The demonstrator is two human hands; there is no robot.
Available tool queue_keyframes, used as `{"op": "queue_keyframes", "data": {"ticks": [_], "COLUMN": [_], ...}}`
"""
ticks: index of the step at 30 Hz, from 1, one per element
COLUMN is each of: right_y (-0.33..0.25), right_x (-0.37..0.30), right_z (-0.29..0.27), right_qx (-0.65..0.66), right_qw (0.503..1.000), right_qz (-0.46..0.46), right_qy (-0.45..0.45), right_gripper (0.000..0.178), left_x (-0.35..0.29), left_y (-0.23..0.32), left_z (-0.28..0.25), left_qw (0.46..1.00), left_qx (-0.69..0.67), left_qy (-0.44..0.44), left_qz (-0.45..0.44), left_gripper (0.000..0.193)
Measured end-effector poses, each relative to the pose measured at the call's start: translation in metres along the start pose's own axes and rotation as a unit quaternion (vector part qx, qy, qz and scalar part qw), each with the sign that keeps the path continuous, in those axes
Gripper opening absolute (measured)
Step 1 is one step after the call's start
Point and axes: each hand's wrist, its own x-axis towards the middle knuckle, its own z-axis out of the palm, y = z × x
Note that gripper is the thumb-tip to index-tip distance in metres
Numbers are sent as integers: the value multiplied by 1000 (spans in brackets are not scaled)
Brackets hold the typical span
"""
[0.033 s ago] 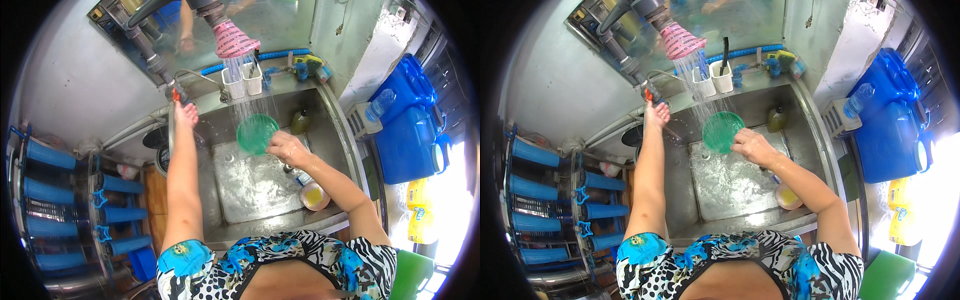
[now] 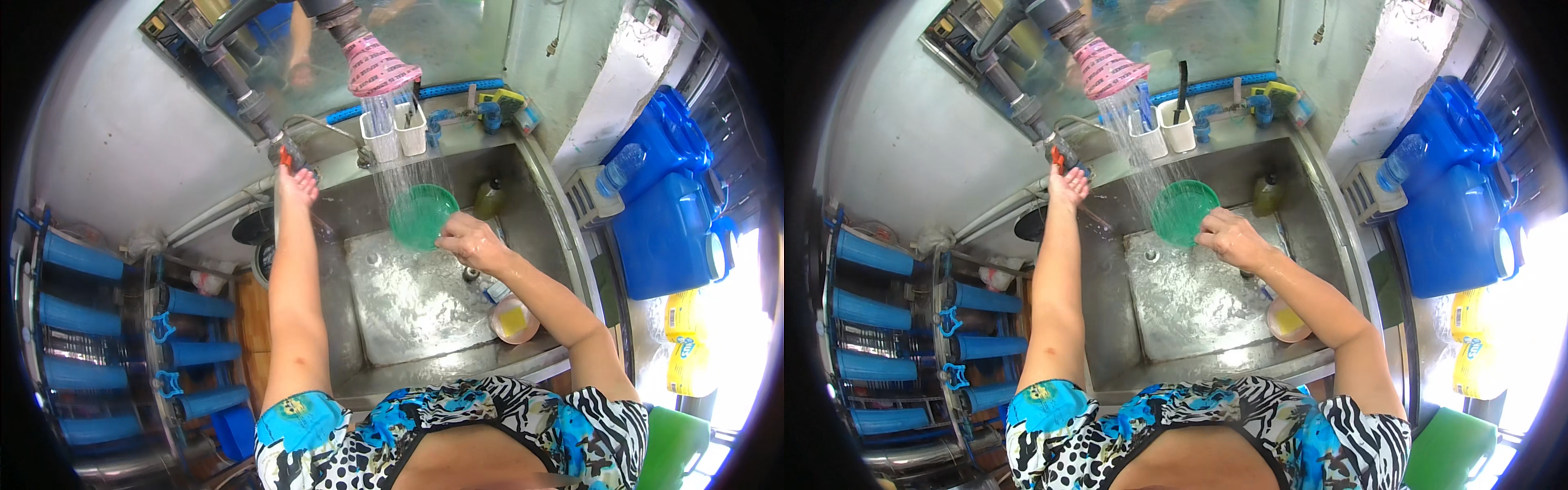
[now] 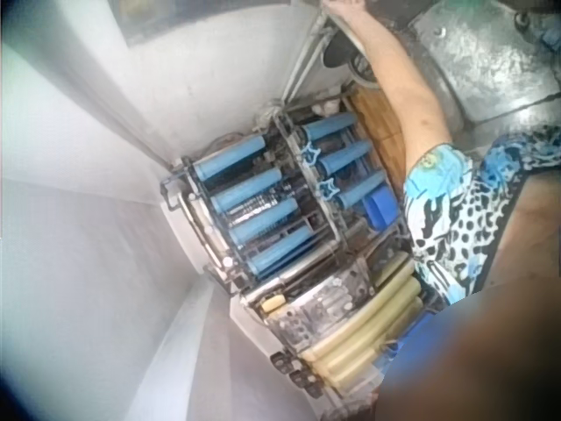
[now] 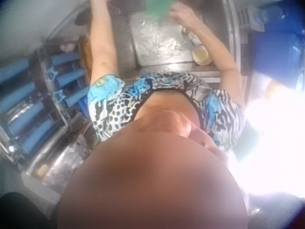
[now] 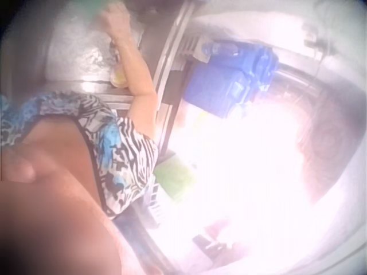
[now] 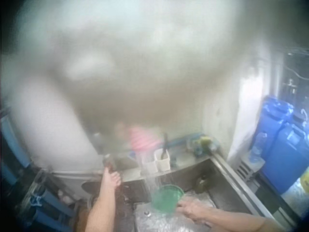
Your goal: The person washes a small green container and a larger green jerrycan in a stainless steel sink. They scrub the items with a sponge, rinse them under running water, and place them on a nearby counter.
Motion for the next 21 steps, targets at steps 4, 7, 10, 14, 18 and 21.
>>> {"op": "queue_keyframes", "data": {"ticks": [4,7,10,14,18,21], "right_y": [-5,-13,-18,-21,-3,29], "right_x": [-3,-18,-48,-102,-154,-182], "right_z": [-5,7,26,58,87,102], "right_qx": [25,69,106,126,108,175], "right_qw": [1000,996,976,916,857,781], "right_qz": [-10,27,136,254,384,542], "right_qy": [-16,-55,-129,-285,-327,-257], "right_gripper": [15,21,25,32,39,61], "left_x": [22,38,42,25,-7,-39], "left_y": [36,32,16,16,-12,-78], "left_z": [4,7,2,0,27,72], "left_qw": [996,996,958,820,718,703], "left_qx": [-60,-47,100,401,435,424], "left_qy": [36,71,90,233,415,344], "left_qz": [-58,22,253,337,351,455], "left_gripper": [86,82,64,65,65,52]}}
